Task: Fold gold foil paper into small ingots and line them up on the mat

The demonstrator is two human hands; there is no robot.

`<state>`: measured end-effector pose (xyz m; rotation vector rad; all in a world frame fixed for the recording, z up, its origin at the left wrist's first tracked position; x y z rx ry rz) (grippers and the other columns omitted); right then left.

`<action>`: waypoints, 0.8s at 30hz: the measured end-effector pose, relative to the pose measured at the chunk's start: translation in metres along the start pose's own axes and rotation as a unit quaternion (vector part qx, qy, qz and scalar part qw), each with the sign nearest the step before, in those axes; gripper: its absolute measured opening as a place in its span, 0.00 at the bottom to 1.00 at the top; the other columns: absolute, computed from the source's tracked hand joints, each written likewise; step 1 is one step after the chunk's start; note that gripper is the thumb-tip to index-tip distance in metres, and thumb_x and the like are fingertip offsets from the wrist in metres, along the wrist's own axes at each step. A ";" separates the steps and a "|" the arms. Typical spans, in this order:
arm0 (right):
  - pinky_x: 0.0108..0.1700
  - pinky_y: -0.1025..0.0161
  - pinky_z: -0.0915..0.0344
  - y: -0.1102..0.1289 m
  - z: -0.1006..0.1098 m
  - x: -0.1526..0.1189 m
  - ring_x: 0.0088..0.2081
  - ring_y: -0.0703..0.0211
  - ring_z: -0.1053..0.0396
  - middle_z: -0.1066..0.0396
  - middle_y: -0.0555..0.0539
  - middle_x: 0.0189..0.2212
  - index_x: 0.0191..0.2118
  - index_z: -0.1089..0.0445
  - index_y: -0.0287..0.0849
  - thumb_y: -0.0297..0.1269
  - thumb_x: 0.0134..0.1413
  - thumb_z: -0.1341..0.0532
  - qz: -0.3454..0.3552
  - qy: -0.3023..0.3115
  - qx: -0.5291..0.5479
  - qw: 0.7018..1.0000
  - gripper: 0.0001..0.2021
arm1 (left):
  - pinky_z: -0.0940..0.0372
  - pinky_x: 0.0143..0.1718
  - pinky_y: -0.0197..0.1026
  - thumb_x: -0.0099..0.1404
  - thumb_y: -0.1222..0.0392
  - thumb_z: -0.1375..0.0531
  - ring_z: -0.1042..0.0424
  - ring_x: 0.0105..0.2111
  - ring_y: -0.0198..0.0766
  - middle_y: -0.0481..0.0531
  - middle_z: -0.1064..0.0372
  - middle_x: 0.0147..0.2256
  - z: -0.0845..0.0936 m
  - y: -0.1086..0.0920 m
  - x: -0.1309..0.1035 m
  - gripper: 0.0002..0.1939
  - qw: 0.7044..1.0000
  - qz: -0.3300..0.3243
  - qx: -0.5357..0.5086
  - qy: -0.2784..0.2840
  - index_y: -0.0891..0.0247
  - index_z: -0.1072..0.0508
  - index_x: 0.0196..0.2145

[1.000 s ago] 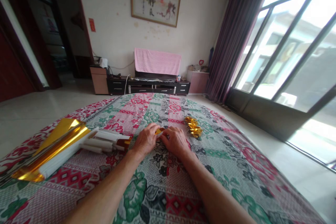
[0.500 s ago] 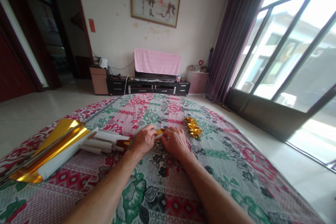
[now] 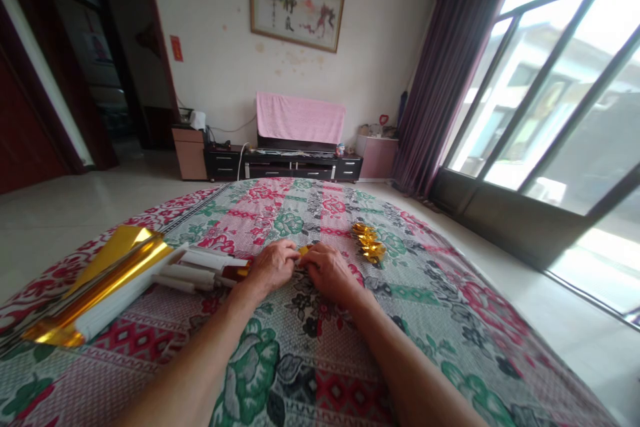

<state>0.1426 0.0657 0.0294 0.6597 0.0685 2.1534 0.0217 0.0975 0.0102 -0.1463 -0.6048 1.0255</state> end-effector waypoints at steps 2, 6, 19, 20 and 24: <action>0.43 0.67 0.43 -0.001 0.000 0.000 0.39 0.61 0.36 0.31 0.48 0.36 0.36 0.27 0.45 0.27 0.51 0.44 0.009 0.008 0.011 1.000 0.11 | 0.38 0.47 0.38 0.55 0.70 0.47 0.31 0.42 0.37 0.50 0.29 0.42 0.001 0.001 0.000 0.16 1.000 0.009 -0.010 0.001 0.60 0.23 0.35; 0.43 0.67 0.42 -0.002 0.000 0.002 0.39 0.62 0.35 0.30 0.49 0.35 0.36 0.26 0.46 0.27 0.51 0.43 0.013 0.014 0.018 1.000 0.11 | 0.36 0.44 0.37 0.57 0.63 0.44 0.30 0.39 0.36 0.49 0.29 0.40 0.004 -0.002 0.000 0.10 1.000 0.001 -0.028 -0.002 0.59 0.22 0.32; 0.41 0.69 0.42 -0.007 -0.003 0.006 0.37 0.63 0.34 0.28 0.51 0.32 0.33 0.25 0.46 0.29 0.52 0.43 -0.028 0.013 0.026 0.999 0.09 | 0.36 0.46 0.38 0.54 0.65 0.42 0.30 0.41 0.37 0.51 0.28 0.41 -0.001 0.007 0.003 0.09 0.998 0.019 -0.057 -0.024 0.60 0.22 0.31; 0.40 0.69 0.43 -0.007 -0.003 0.006 0.37 0.63 0.34 0.28 0.51 0.32 0.33 0.25 0.46 0.30 0.52 0.43 -0.029 0.016 0.023 0.999 0.09 | 0.36 0.46 0.37 0.53 0.65 0.42 0.30 0.41 0.37 0.50 0.28 0.41 -0.001 0.007 0.003 0.10 0.998 0.018 -0.057 -0.025 0.59 0.22 0.31; 0.40 0.69 0.44 -0.003 -0.002 0.006 0.37 0.63 0.35 0.29 0.50 0.33 0.34 0.26 0.45 0.31 0.55 0.44 -0.011 0.020 -0.001 1.000 0.09 | 0.36 0.47 0.38 0.53 0.65 0.42 0.30 0.41 0.38 0.52 0.28 0.41 -0.001 0.008 0.004 0.10 0.998 0.022 -0.056 -0.026 0.61 0.22 0.31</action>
Point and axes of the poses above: each hand's wrist, its own x-axis towards the middle knuckle, its own z-axis out of the back of the hand, y = z × x, the point moved 6 cm from there along x, towards the middle knuckle
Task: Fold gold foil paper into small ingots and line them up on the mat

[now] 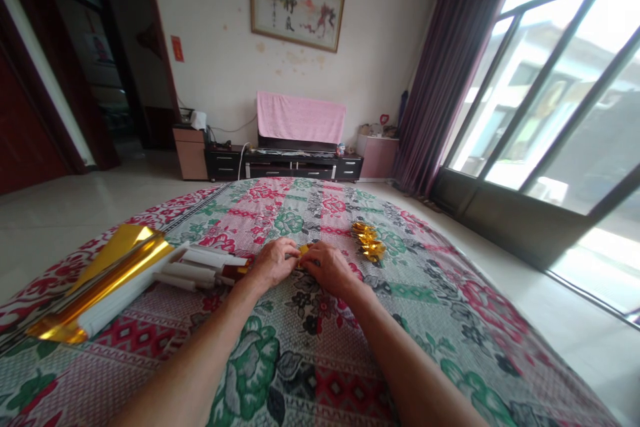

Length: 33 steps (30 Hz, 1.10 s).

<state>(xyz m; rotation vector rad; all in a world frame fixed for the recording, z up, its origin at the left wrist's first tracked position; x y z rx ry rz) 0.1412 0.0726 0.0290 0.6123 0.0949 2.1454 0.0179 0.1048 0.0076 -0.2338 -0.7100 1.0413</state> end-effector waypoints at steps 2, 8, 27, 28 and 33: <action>0.39 0.69 0.44 0.003 0.001 0.000 0.37 0.64 0.36 0.30 0.49 0.32 0.35 0.27 0.44 0.31 0.57 0.46 0.009 0.001 -0.015 1.000 0.09 | 0.36 0.47 0.39 0.53 0.65 0.43 0.30 0.41 0.38 0.53 0.28 0.41 0.000 0.000 0.000 0.10 1.000 0.001 -0.003 0.002 0.62 0.22 0.31; 0.37 0.68 0.46 0.006 -0.001 -0.001 0.36 0.63 0.38 0.34 0.47 0.34 0.36 0.30 0.42 0.36 0.61 0.49 -0.020 0.012 -0.067 0.997 0.11 | 0.37 0.49 0.38 0.52 0.69 0.45 0.31 0.42 0.37 0.50 0.28 0.41 0.002 -0.001 -0.001 0.14 0.999 -0.018 -0.004 0.029 0.61 0.22 0.33; 0.40 0.65 0.45 0.004 -0.006 -0.001 0.37 0.60 0.39 0.36 0.45 0.35 0.33 0.33 0.40 0.31 0.59 0.51 -0.083 -0.037 -0.083 0.992 0.10 | 0.39 0.50 0.41 0.50 0.74 0.50 0.32 0.42 0.37 0.47 0.27 0.39 0.004 -0.002 -0.003 0.20 0.999 -0.041 0.006 0.017 0.59 0.22 0.31; 0.40 0.65 0.45 0.004 -0.005 -0.001 0.38 0.61 0.38 0.36 0.45 0.35 0.32 0.33 0.39 0.31 0.58 0.51 -0.085 -0.042 -0.073 0.993 0.11 | 0.39 0.50 0.41 0.50 0.73 0.50 0.32 0.42 0.37 0.47 0.27 0.39 0.004 -0.003 -0.003 0.20 0.999 -0.040 0.006 0.018 0.59 0.22 0.31; 0.40 0.67 0.44 0.002 -0.004 0.000 0.37 0.62 0.37 0.35 0.45 0.33 0.27 0.33 0.39 0.29 0.55 0.48 -0.099 -0.060 -0.039 0.993 0.10 | 0.38 0.49 0.40 0.49 0.72 0.48 0.32 0.41 0.37 0.47 0.27 0.39 0.006 -0.006 -0.003 0.18 0.999 -0.034 0.001 0.017 0.59 0.22 0.31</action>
Point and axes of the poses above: each hand's wrist, its own x-axis towards the middle knuckle, its own z-axis out of the back of the hand, y = z × x, the point moved 6 cm from there along x, towards the middle knuckle
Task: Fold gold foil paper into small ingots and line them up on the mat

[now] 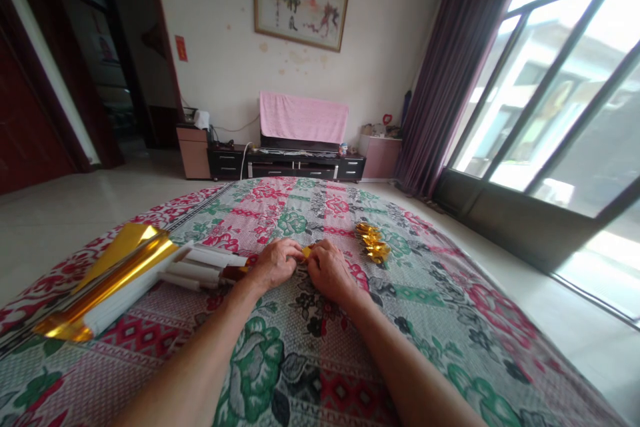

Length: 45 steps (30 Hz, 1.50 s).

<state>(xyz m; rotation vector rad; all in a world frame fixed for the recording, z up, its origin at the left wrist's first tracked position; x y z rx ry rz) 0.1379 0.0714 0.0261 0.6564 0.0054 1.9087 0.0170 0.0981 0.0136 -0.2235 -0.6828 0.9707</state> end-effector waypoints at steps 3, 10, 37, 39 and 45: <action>0.38 0.67 0.43 -0.003 -0.002 0.001 0.36 0.62 0.37 0.34 0.45 0.33 0.26 0.32 0.39 0.28 0.53 0.47 -0.022 -0.007 0.012 1.000 0.09 | 0.38 0.49 0.40 0.49 0.72 0.47 0.31 0.41 0.37 0.46 0.27 0.39 0.000 -0.001 0.000 0.17 1.000 0.001 0.003 -0.004 0.59 0.22 0.30; 0.38 0.67 0.42 -0.007 -0.005 0.003 0.35 0.61 0.36 0.32 0.44 0.32 0.25 0.32 0.39 0.28 0.50 0.46 -0.048 -0.023 0.029 0.998 0.07 | 0.37 0.47 0.39 0.51 0.69 0.45 0.30 0.39 0.37 0.48 0.26 0.37 0.000 -0.001 0.001 0.13 1.000 0.002 -0.004 -0.010 0.59 0.22 0.29; 0.36 0.69 0.43 -0.011 -0.001 0.000 0.33 0.62 0.36 0.34 0.47 0.30 0.28 0.31 0.40 0.27 0.48 0.44 -0.056 -0.046 0.077 0.994 0.05 | 0.37 0.43 0.38 0.50 0.70 0.42 0.31 0.36 0.36 0.48 0.27 0.33 -0.008 0.004 0.004 0.09 0.996 0.070 -0.010 -0.060 0.61 0.24 0.25; 0.36 0.69 0.43 -0.010 0.000 -0.001 0.33 0.62 0.36 0.34 0.47 0.31 0.28 0.31 0.40 0.27 0.48 0.44 -0.050 -0.045 0.083 0.994 0.05 | 0.38 0.43 0.38 0.50 0.70 0.43 0.31 0.36 0.36 0.48 0.27 0.33 -0.008 0.003 0.004 0.09 0.996 0.067 -0.011 -0.059 0.61 0.24 0.25; 0.40 0.68 0.42 -0.009 0.000 -0.002 0.37 0.61 0.35 0.33 0.45 0.34 0.27 0.29 0.40 0.28 0.50 0.44 -0.033 -0.037 0.096 0.994 0.07 | 0.38 0.43 0.38 0.51 0.70 0.43 0.31 0.36 0.36 0.49 0.27 0.33 -0.009 0.004 0.004 0.09 0.996 0.070 -0.002 -0.059 0.61 0.24 0.25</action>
Point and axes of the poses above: each hand's wrist, its own x-axis towards the middle knuckle, its own z-axis out of the back of the hand, y = z × x, the point moved 6 cm from there along x, towards the middle knuckle
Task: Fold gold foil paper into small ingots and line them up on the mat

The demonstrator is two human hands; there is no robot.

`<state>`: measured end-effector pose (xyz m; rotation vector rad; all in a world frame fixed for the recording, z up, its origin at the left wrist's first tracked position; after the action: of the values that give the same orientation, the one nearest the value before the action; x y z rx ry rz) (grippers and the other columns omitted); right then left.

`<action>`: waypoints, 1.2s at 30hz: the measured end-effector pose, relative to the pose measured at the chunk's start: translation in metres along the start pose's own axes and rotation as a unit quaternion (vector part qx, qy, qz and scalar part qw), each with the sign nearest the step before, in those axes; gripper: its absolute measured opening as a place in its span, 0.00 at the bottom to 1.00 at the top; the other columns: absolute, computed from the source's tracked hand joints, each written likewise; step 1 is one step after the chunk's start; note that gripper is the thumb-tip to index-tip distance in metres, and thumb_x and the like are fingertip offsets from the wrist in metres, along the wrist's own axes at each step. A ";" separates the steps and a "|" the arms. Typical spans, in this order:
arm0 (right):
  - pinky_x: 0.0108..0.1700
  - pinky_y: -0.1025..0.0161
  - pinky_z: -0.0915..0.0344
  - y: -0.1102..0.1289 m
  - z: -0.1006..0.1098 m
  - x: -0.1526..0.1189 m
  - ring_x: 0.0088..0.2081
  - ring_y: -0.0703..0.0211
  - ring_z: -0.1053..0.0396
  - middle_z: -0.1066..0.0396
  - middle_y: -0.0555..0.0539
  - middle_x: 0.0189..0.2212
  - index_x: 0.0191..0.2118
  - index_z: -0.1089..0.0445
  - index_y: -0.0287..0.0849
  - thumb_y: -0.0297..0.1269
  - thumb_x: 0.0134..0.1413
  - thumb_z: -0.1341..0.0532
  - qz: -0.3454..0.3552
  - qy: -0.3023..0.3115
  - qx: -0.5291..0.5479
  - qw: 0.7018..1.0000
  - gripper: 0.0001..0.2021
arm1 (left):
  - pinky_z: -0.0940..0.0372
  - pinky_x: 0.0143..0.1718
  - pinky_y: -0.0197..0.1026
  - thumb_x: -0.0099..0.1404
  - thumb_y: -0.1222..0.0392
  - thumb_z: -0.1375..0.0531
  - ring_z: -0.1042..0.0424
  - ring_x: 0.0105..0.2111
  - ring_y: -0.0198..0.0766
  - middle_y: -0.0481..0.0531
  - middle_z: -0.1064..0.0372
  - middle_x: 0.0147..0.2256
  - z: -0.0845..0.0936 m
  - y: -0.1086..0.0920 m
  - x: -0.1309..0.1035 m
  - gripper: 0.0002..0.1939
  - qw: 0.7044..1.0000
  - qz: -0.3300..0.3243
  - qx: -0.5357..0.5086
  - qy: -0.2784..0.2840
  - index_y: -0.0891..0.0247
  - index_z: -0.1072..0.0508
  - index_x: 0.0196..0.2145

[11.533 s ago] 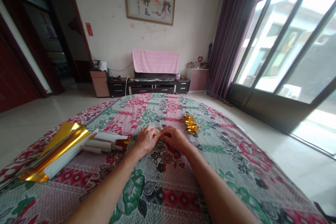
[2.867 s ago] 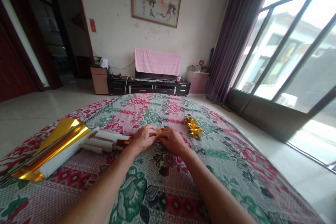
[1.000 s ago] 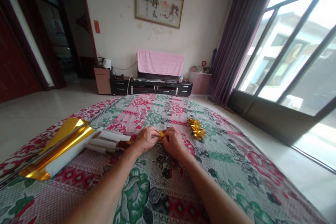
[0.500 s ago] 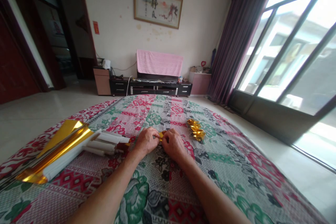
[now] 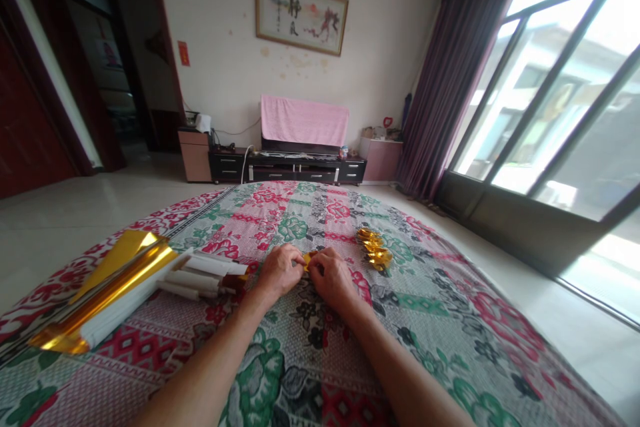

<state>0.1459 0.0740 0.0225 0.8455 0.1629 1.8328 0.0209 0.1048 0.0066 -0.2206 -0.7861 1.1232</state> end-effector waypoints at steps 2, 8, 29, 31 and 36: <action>0.41 0.67 0.42 0.000 -0.001 0.000 0.38 0.61 0.35 0.32 0.45 0.34 0.27 0.28 0.40 0.28 0.50 0.44 0.002 0.001 0.000 1.000 0.08 | 0.38 0.43 0.39 0.51 0.70 0.43 0.31 0.36 0.36 0.49 0.27 0.33 0.000 0.001 0.000 0.09 1.000 0.001 0.002 0.000 0.61 0.24 0.25; 0.39 0.67 0.41 -0.003 -0.003 0.000 0.36 0.61 0.35 0.32 0.45 0.33 0.26 0.28 0.41 0.33 0.51 0.43 -0.016 -0.009 0.004 1.000 0.08 | 0.37 0.43 0.38 0.49 0.71 0.42 0.31 0.36 0.35 0.48 0.27 0.33 0.001 0.000 0.001 0.09 1.000 0.001 -0.005 0.001 0.60 0.24 0.24; 0.39 0.69 0.41 -0.008 -0.003 0.010 0.36 0.61 0.33 0.28 0.47 0.30 0.25 0.25 0.41 0.27 0.46 0.43 -0.052 0.037 0.019 0.998 0.09 | 0.36 0.43 0.37 0.51 0.69 0.43 0.29 0.37 0.36 0.50 0.26 0.34 0.003 -0.002 0.001 0.09 1.000 0.002 -0.001 -0.002 0.61 0.23 0.25; 0.39 0.69 0.41 -0.008 -0.003 0.009 0.36 0.61 0.33 0.28 0.47 0.30 0.25 0.25 0.41 0.27 0.46 0.43 -0.053 0.033 0.020 0.998 0.09 | 0.36 0.43 0.36 0.51 0.70 0.45 0.29 0.36 0.35 0.49 0.26 0.34 0.005 -0.003 0.001 0.11 1.000 0.009 -0.014 0.011 0.61 0.22 0.25; 0.39 0.68 0.40 -0.007 -0.002 0.008 0.36 0.61 0.33 0.28 0.47 0.30 0.25 0.25 0.42 0.27 0.46 0.43 -0.050 0.026 0.022 0.998 0.09 | 0.36 0.45 0.36 0.51 0.72 0.49 0.29 0.38 0.35 0.47 0.26 0.36 0.006 -0.002 0.003 0.16 0.998 0.014 -0.032 0.054 0.59 0.22 0.25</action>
<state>0.1485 0.0844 0.0216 0.8059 0.2745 1.7636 0.0185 0.1054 0.0135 -0.3452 -0.7258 1.1040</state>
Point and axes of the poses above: each hand's wrist, its own x-axis towards the middle knuckle, its own z-axis out of the back of the hand, y = z × x, the point moved 6 cm from there along x, towards the middle knuckle
